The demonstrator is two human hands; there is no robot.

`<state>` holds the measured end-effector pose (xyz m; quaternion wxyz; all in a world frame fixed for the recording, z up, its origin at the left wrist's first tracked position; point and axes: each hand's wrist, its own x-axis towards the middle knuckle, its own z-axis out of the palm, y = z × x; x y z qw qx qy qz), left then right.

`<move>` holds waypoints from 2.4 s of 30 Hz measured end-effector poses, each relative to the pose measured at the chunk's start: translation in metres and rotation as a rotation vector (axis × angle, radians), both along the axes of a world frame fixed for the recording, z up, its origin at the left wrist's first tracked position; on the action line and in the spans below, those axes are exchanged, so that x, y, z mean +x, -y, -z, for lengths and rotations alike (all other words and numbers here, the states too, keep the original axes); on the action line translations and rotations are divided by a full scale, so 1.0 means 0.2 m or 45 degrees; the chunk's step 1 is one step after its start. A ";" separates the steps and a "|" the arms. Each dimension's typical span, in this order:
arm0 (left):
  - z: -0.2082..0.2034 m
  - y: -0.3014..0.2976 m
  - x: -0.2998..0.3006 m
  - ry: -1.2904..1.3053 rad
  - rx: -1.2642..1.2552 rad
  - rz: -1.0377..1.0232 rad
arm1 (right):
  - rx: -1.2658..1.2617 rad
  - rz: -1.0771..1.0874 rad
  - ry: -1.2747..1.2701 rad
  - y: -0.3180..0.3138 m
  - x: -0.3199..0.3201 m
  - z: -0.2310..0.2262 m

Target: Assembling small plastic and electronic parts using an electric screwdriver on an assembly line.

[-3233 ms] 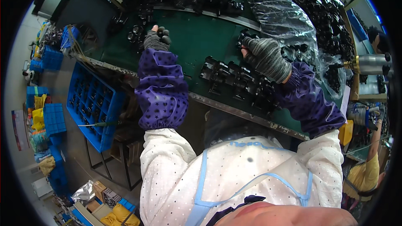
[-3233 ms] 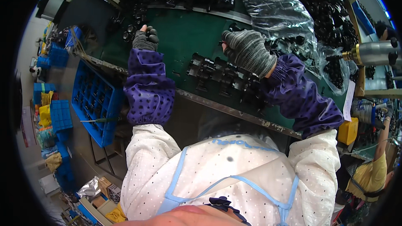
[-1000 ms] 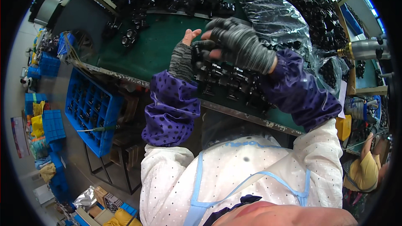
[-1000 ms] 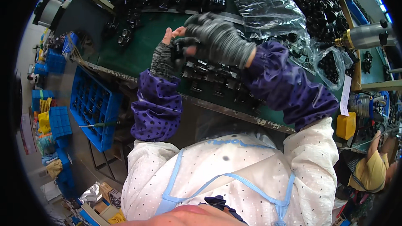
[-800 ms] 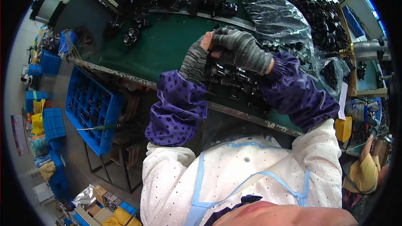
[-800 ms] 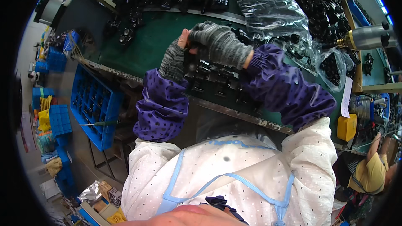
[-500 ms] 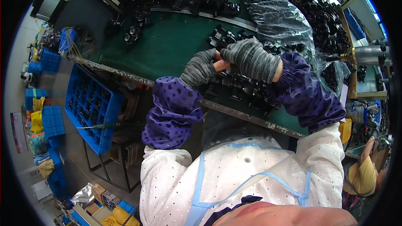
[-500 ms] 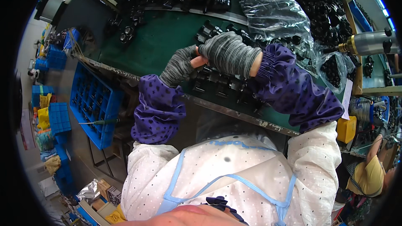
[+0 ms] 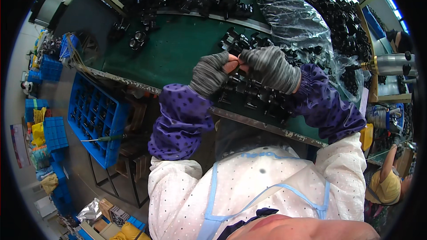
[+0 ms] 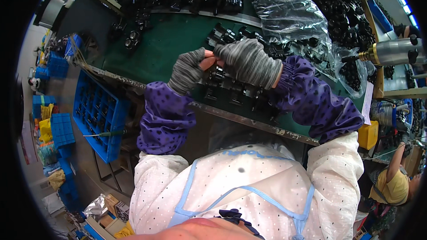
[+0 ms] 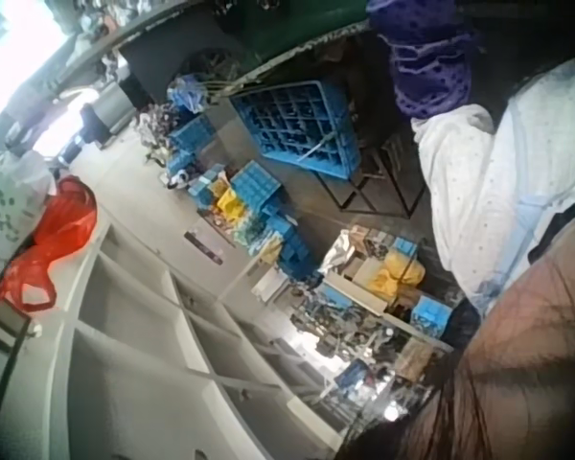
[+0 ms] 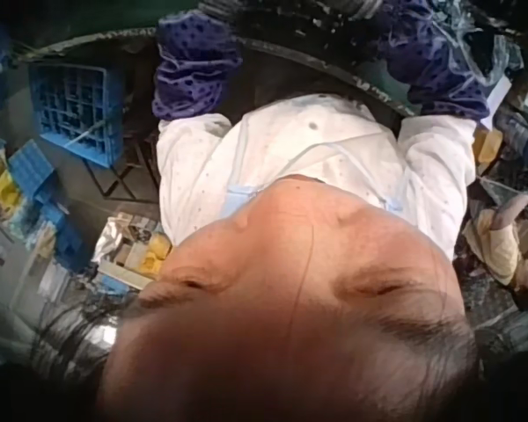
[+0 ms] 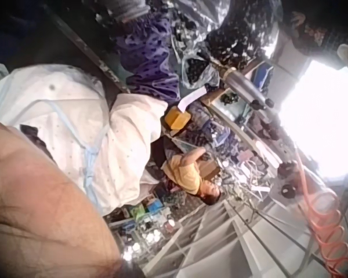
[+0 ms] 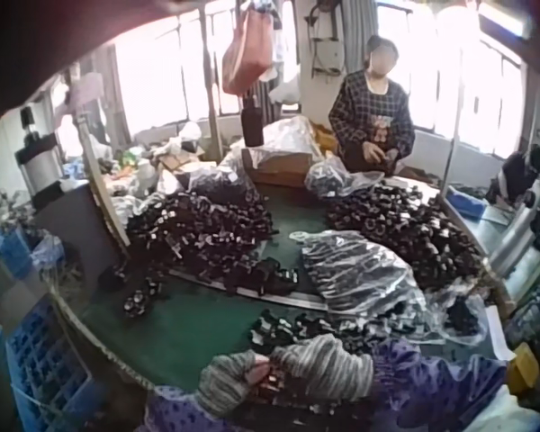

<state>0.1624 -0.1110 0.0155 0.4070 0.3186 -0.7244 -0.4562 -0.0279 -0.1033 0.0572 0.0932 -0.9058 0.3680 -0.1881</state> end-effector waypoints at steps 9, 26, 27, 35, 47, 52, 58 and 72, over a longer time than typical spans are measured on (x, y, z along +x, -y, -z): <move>0.04 0.33 -0.12 0.919 -1.131 -0.290 | 0.084 0.322 0.116 0.09 -0.14 0.03; 0.01 0.96 -0.03 0.625 -0.834 -0.861 | -0.181 0.543 0.252 -0.01 -0.45 -0.01; 0.01 0.83 0.01 0.437 -0.405 -0.664 | -0.178 0.496 0.329 0.02 -0.41 -0.01; 0.02 0.08 -0.04 -0.528 1.016 -0.278 | -0.108 0.272 0.359 0.10 -0.06 -0.06; 0.01 -0.03 -0.08 -0.759 1.308 -0.228 | -0.579 0.365 0.085 0.02 0.01 -0.07; 0.02 -0.03 -0.06 -0.722 1.327 -0.163 | -0.646 0.351 -0.026 0.00 0.07 -0.11; 0.06 -0.07 -0.07 -0.591 1.266 -0.422 | -0.464 0.261 -0.333 -0.02 0.10 -0.15; 0.12 -0.07 0.13 -0.319 0.878 -0.344 | -0.396 0.252 -0.047 0.02 0.12 0.01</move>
